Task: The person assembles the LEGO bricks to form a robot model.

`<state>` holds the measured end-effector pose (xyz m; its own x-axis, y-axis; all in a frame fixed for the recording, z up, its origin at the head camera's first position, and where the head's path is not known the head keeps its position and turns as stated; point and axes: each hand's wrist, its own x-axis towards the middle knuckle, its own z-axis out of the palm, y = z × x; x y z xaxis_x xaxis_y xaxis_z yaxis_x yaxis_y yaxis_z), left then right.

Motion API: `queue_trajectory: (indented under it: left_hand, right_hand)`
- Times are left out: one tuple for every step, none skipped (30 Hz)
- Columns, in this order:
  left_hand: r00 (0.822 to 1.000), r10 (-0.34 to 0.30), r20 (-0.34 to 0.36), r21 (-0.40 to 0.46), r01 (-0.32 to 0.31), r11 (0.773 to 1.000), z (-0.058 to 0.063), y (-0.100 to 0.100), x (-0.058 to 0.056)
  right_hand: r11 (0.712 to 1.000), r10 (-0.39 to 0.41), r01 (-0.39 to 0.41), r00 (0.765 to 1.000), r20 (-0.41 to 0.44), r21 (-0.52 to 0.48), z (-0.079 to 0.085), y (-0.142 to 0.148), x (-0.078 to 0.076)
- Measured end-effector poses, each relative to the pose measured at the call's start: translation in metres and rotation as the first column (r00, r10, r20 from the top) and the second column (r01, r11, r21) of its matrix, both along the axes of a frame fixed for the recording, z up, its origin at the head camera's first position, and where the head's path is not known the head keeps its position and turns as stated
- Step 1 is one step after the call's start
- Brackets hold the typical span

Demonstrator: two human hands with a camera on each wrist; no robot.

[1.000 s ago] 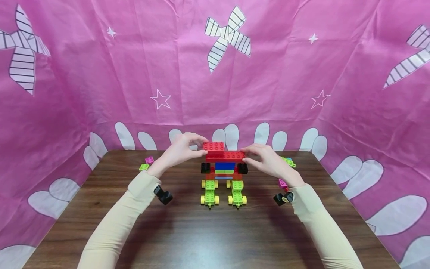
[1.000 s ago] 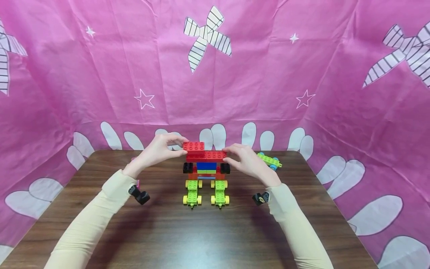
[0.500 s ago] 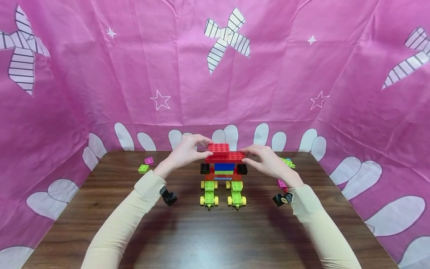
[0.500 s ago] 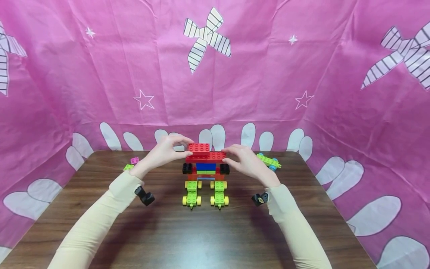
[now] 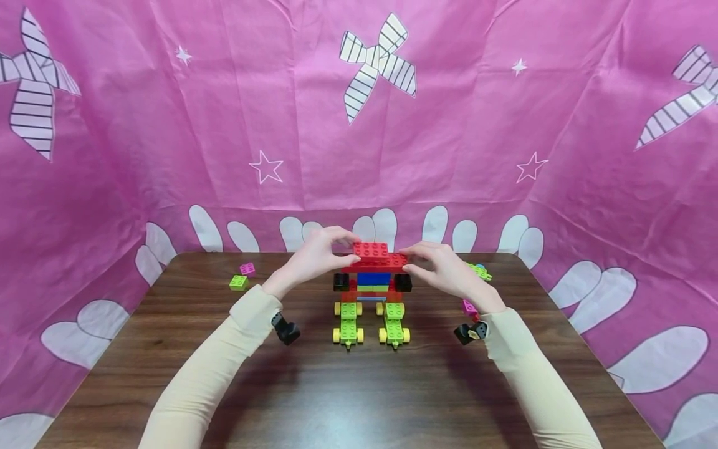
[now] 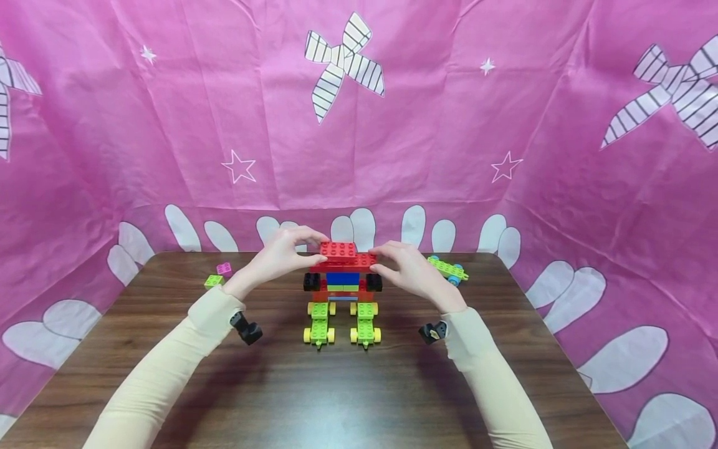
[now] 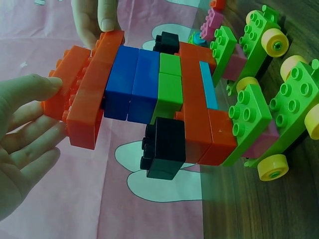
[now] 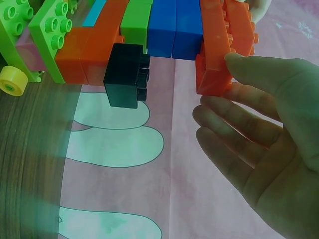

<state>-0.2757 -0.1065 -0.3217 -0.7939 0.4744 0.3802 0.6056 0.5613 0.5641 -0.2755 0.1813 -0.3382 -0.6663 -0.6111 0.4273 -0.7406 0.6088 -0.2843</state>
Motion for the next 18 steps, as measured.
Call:
queue_trajectory:
  left_hand:
    - [1.000, -0.001, 0.000, 0.001, 0.001, 1.000, -0.0005, 0.0005, -0.0004]
    - [1.000, -0.002, 0.001, 0.001, 0.002, 1.000, -0.0010, 0.0009, -0.0009]
    - [1.000, -0.003, 0.000, 0.002, 0.003, 1.000, -0.0016, 0.0012, -0.0015]
    - [1.000, -0.003, 0.000, 0.003, 0.003, 1.000, -0.0020, 0.0015, -0.0020]
    - [1.000, -0.003, -0.001, 0.000, 0.003, 1.000, -0.0028, 0.0018, -0.0026]
    - [1.000, -0.001, -0.001, -0.001, 0.001, 1.000, -0.0033, 0.0021, -0.0030]
    - [1.000, 0.002, -0.001, -0.007, -0.002, 1.000, -0.0038, 0.0023, -0.0033]
    - [1.000, 0.005, 0.001, -0.012, -0.005, 1.000, -0.0043, 0.0025, -0.0037]
    - [1.000, 0.007, 0.004, -0.015, -0.007, 1.000, -0.0046, 0.0027, -0.0038]
    - [1.000, 0.008, 0.006, -0.018, -0.008, 1.000, -0.0048, 0.0029, -0.0042]
    - [1.000, 0.009, 0.008, -0.021, -0.009, 1.000, -0.0051, 0.0031, -0.0049]
    - [1.000, 0.009, 0.009, -0.023, -0.009, 1.000, -0.0051, 0.0035, -0.0054]
    - [1.000, 0.006, 0.011, -0.023, -0.006, 1.000, -0.0052, 0.0037, -0.0061]
    - [1.000, 0.002, 0.015, -0.019, -0.002, 1.000, -0.0051, 0.0040, -0.0066]
    - [1.000, -0.001, 0.015, -0.019, 0.002, 1.000, -0.0050, 0.0042, -0.0070]
    - [1.000, -0.004, 0.016, -0.019, 0.004, 1.000, -0.0051, 0.0045, -0.0075]
    - [1.000, -0.008, 0.019, -0.014, 0.008, 1.000, -0.0050, 0.0048, -0.0074]
    - [1.000, -0.011, 0.023, -0.009, 0.011, 1.000, -0.0049, 0.0051, -0.0071]
  right_hand:
    - [1.000, 0.000, 0.000, 1.000, -0.001, 0.001, 0.0001, -0.0002, 0.0001]
    - [1.000, -0.001, 0.001, 1.000, 0.000, 0.002, 0.0004, -0.0004, 0.0002]
    - [1.000, -0.002, 0.002, 1.000, 0.000, 0.004, 0.0004, -0.0005, 0.0002]
    - [1.000, -0.002, 0.002, 1.000, 0.000, 0.005, 0.0006, -0.0006, 0.0004]
    - [1.000, -0.003, 0.003, 1.000, 0.001, 0.007, 0.0005, -0.0008, 0.0004]
    - [1.000, -0.007, 0.007, 1.000, 0.003, 0.008, 0.0006, -0.0008, 0.0002]
    - [1.000, -0.008, 0.008, 1.000, 0.005, 0.008, 0.0006, -0.0010, 0.0002]
    - [1.000, -0.010, 0.010, 1.000, 0.008, 0.010, 0.0005, -0.0009, -0.0001]
    - [1.000, -0.011, 0.011, 1.000, 0.009, 0.011, 0.0002, -0.0009, -0.0004]
    - [1.000, -0.012, 0.012, 1.000, 0.011, 0.012, 0.0002, -0.0008, -0.0008]
    - [1.000, -0.013, 0.013, 1.000, 0.012, 0.012, 0.0002, -0.0007, -0.0012]
    - [1.000, -0.012, 0.012, 1.000, 0.012, 0.011, 0.0003, -0.0005, -0.0015]
    - [1.000, -0.008, 0.008, 1.000, 0.009, 0.011, 0.0001, -0.0005, -0.0019]
    - [1.000, -0.005, 0.005, 1.000, 0.007, 0.010, -0.0001, -0.0003, -0.0024]
    - [1.000, 0.000, 0.000, 1.000, 0.005, 0.009, 0.0001, -0.0003, -0.0027]
    - [1.000, 0.004, -0.004, 1.000, 0.003, 0.007, 0.0001, -0.0002, -0.0029]
    - [1.000, 0.008, -0.008, 1.000, 0.002, 0.006, 0.0001, -0.0003, -0.0031]
    - [1.000, 0.011, -0.011, 1.000, 0.002, 0.004, 0.0000, -0.0003, -0.0032]
